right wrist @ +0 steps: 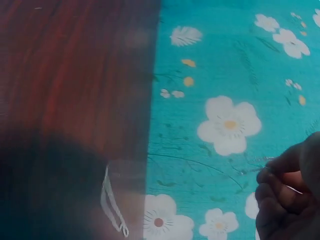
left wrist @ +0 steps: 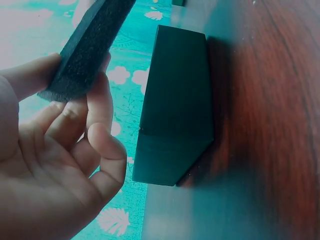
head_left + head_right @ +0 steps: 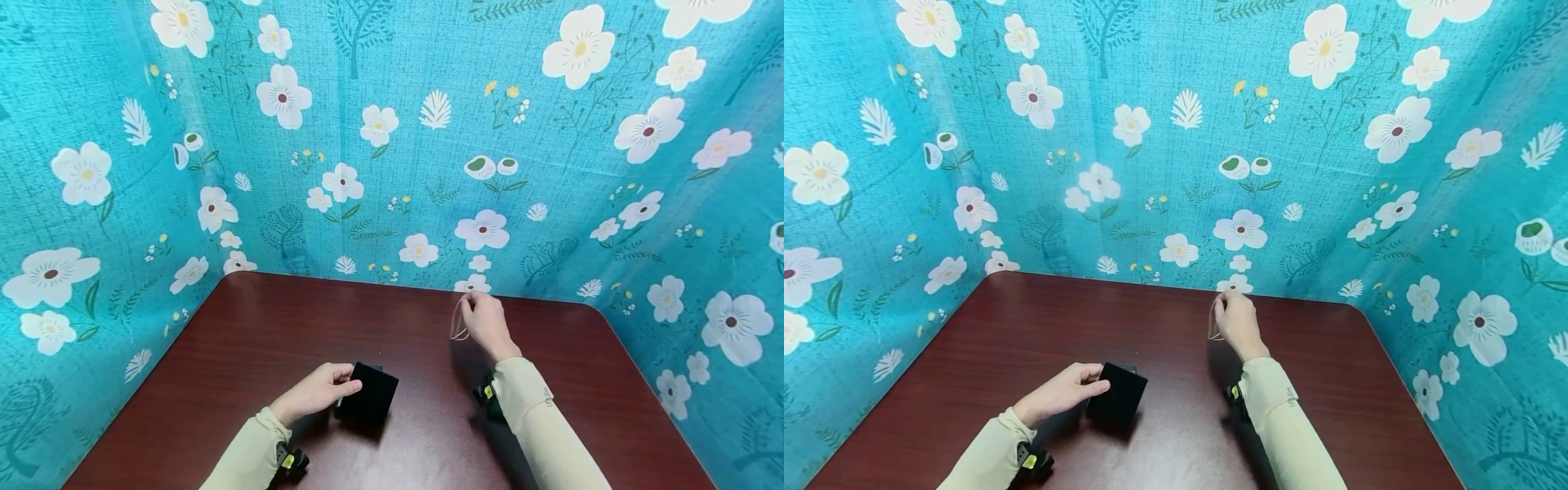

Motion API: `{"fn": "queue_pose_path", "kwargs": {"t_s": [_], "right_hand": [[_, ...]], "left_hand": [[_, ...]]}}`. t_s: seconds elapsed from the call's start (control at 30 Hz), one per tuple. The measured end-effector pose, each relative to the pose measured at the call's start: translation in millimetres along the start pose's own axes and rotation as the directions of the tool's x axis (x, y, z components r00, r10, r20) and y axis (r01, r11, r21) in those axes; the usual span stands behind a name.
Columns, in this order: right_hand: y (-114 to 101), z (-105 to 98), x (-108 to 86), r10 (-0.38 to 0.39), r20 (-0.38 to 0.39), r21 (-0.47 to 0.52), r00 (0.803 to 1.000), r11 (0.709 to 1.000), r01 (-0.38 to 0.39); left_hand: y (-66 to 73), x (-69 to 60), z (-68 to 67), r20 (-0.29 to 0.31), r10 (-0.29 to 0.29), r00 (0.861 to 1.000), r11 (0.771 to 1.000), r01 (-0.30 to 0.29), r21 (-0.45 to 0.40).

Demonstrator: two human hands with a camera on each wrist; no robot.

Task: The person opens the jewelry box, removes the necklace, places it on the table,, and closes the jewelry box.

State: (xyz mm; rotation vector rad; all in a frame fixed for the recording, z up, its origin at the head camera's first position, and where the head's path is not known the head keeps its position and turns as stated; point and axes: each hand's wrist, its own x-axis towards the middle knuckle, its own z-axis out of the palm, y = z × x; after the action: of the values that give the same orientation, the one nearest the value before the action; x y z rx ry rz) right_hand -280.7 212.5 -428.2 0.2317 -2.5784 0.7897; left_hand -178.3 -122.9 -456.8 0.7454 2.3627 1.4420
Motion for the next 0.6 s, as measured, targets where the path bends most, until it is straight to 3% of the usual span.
{"fn": "queue_pose_path", "kwargs": {"t_s": [0.1,0.3,0.6], "right_hand": [[1,9,-7.6,-0.060,0.035,-0.062,0.998,0.996,0.062],[-5,19,-24.9,-0.095,0.162,-0.108,0.982,0.988,0.113],[-21,32,-48.4,-0.198,0.259,-0.149,0.945,0.959,0.242]], "left_hand": [[13.5,-3.1,-2.3,-0.040,-0.022,0.999,1.000,0.021,-0.016],[18.7,-5.2,-3.9,-0.091,-0.064,0.994,0.997,0.060,-0.046],[-19.1,5.3,-3.6,-0.122,-0.089,0.989,0.993,0.079,-0.087]]}}
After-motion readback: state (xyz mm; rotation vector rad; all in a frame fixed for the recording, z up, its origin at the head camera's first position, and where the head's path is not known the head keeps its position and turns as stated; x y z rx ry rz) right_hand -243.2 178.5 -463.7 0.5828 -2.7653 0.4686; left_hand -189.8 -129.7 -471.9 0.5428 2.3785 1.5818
